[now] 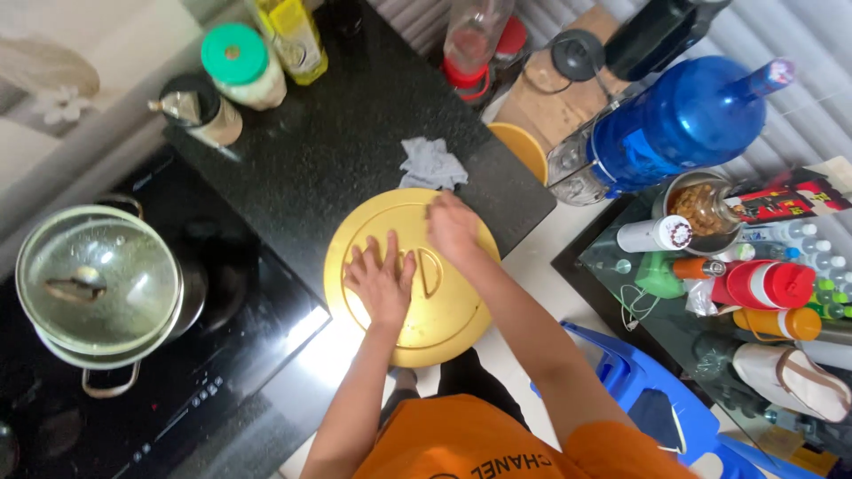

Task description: The recorder is cleaning and scrubbing a large yellow plastic lid with a cloth in a kitchen environment.

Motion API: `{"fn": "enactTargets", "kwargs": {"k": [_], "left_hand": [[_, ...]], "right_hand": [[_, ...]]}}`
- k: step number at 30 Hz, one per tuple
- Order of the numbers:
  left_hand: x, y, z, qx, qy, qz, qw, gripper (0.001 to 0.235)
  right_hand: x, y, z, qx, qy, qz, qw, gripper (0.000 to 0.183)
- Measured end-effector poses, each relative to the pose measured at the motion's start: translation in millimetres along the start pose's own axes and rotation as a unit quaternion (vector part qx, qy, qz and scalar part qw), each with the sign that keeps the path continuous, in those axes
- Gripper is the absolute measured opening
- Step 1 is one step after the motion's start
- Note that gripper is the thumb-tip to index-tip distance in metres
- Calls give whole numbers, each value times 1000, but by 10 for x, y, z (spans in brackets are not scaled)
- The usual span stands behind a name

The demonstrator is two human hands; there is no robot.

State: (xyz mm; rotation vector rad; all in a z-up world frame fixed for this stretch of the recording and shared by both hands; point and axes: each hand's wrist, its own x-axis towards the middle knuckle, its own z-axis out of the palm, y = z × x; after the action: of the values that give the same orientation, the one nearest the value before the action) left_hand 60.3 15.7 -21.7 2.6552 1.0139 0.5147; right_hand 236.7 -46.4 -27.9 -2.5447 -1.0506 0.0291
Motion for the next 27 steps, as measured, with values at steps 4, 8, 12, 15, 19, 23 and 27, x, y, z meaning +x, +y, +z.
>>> {"fn": "enactTargets", "kwargs": {"k": [4,8,12,15,19,23,27], "left_hand": [[-71,11,5,5,21,-25,999,55],[-24,8,-17,-23,35,-34,999,55],[-20,10,-33,-10,23,-45,999,55],[-40,-8,21,-4,28,-34,999,54],[-71,-73,93,-16,19,-27,999,47],[6,-79,-72,-39,-53,-11,998,60],[-20,-157,-341,-70,-119,0,990,82]], "right_hand": [[-59,58,24,29,50,-91,994,16],[-599,267,-299,54,53,-40,996,13],[-1328,150,-353,27,35,-21,999,12],[-1589,-36,-376,54,42,-41,997,9],[-1343,-108,-394,124,65,-97,985,8],[-815,-196,-359,129,59,-99,985,13],[-780,-327,-400,124,29,-104,986,18]]}}
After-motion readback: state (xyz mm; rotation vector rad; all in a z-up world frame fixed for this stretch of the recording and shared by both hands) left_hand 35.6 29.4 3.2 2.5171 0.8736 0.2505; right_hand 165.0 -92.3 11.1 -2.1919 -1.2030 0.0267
